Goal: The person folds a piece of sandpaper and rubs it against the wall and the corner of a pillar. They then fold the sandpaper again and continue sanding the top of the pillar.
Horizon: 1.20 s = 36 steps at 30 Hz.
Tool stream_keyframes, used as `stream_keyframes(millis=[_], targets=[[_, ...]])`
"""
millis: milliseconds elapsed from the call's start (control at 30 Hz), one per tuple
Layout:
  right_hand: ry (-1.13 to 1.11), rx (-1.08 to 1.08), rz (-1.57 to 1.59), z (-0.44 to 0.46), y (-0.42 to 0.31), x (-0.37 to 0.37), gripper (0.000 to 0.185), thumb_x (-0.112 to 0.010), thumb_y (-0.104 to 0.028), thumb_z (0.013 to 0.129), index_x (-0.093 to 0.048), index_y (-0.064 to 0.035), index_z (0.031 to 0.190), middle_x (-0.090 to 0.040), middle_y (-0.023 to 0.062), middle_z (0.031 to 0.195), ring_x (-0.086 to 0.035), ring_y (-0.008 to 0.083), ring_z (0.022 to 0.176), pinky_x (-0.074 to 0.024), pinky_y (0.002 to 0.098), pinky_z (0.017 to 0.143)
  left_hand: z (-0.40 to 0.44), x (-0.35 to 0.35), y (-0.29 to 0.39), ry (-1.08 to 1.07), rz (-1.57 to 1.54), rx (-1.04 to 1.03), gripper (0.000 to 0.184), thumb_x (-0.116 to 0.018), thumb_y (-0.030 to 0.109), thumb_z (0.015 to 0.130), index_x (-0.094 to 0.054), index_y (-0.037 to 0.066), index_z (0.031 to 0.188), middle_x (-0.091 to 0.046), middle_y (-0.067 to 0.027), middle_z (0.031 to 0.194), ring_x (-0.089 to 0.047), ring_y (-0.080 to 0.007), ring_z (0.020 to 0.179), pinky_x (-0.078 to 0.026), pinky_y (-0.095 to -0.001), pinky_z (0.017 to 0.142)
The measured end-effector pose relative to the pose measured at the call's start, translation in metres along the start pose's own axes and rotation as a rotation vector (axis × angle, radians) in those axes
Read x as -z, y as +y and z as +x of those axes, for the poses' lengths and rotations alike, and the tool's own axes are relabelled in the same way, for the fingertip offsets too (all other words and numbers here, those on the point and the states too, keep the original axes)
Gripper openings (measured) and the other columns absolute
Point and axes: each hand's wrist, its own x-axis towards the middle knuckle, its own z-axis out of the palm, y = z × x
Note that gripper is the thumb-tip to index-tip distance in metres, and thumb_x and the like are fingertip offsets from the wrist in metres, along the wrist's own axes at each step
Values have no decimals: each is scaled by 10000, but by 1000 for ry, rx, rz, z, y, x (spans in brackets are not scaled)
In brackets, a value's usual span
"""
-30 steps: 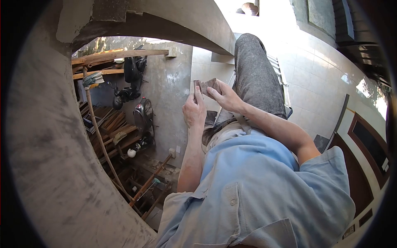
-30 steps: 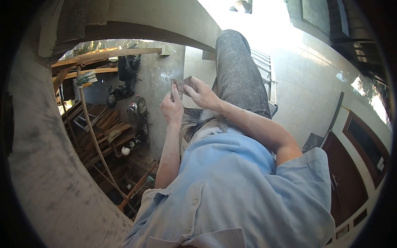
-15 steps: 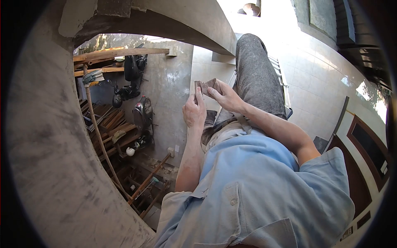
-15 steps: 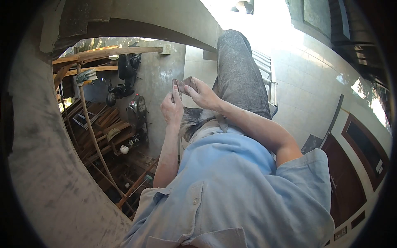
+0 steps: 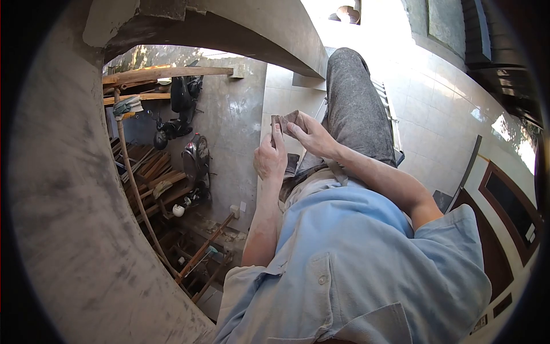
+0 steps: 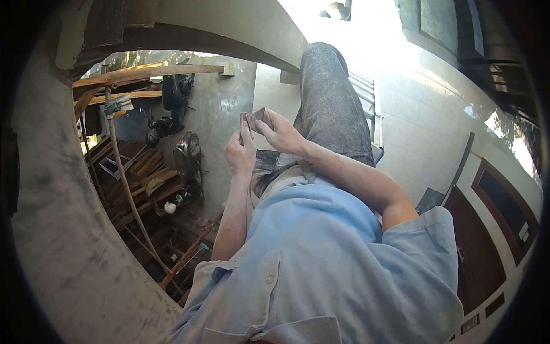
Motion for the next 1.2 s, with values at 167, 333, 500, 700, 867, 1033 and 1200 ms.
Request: stream_keyframes(millis=[167, 333, 500, 700, 867, 1033, 1200], targets=[[47, 99, 146, 3, 5, -9, 224, -463, -107, 997, -548, 44, 1139, -646, 137, 1083, -593, 176, 1024, -463, 334, 933, 1, 7, -5, 27, -8, -10, 488, -490, 400, 994, -638, -1, 758, -613, -204, 642, -620, -373, 619, -438, -444, 569], [29, 79, 82, 0, -5, -6, 221, -464, -106, 996, -548, 45, 1133, -646, 139, 1089, -590, 171, 1032, -460, 329, 938, -6, 4, -6, 46, 26, -39, 525, -483, 488, 970, -660, 57, 730, -626, -240, 649, -626, -451, 654, -468, -528, 592], [31, 80, 173, -2, -9, -5, 210, -469, -106, 993, -554, 37, 1121, -639, 125, 1062, -583, 153, 996, -466, 325, 916, -10, 5, -2, 4, 59, -57, 494, -498, 438, 978, -648, 38, 730, -616, -224, 638, -619, -419, 625, -451, -500, 577], [22, 70, 162, -1, 1, -7, 203, -460, -96, 992, -556, 28, 1120, -636, 111, 1039, -581, 148, 993, -469, 315, 908, -12, 0, -10, 47, -14, -72, 453, -503, 360, 999, -614, 2, 746, -582, -202, 613, -585, -352, 548, -412, -428, 522], [16, 75, 121, 2, 8, -4, 209, -462, -101, 990, -556, 30, 1123, -640, 118, 1055, -586, 158, 1005, -461, 323, 923, -7, -1, -24, 11, -24, -39, 512, -498, 464, 972, -653, 47, 719, -618, -234, 619, -626, -437, 618, -462, -503, 554], [8, 63, 111, 1, 5, -2, 224, -460, -108, 993, -558, 30, 1140, -643, 120, 1066, -592, 167, 1011, -458, 328, 929, -7, 4, -20, 14, 20, -75, 499, -498, 460, 974, -655, 49, 739, -621, -240, 631, -627, -440, 624, -467, -502, 564], [-13, 18, 118, 0, -2, 1, 239, -449, -124, 1003, -553, 32, 1151, -643, 114, 1063, -593, 170, 1020, -464, 327, 922, -13, 1, -12, -6, 17, -48, 486, -496, 434, 982, -645, 32, 754, -622, -225, 645, -621, -428, 627, -459, -491, 573]])
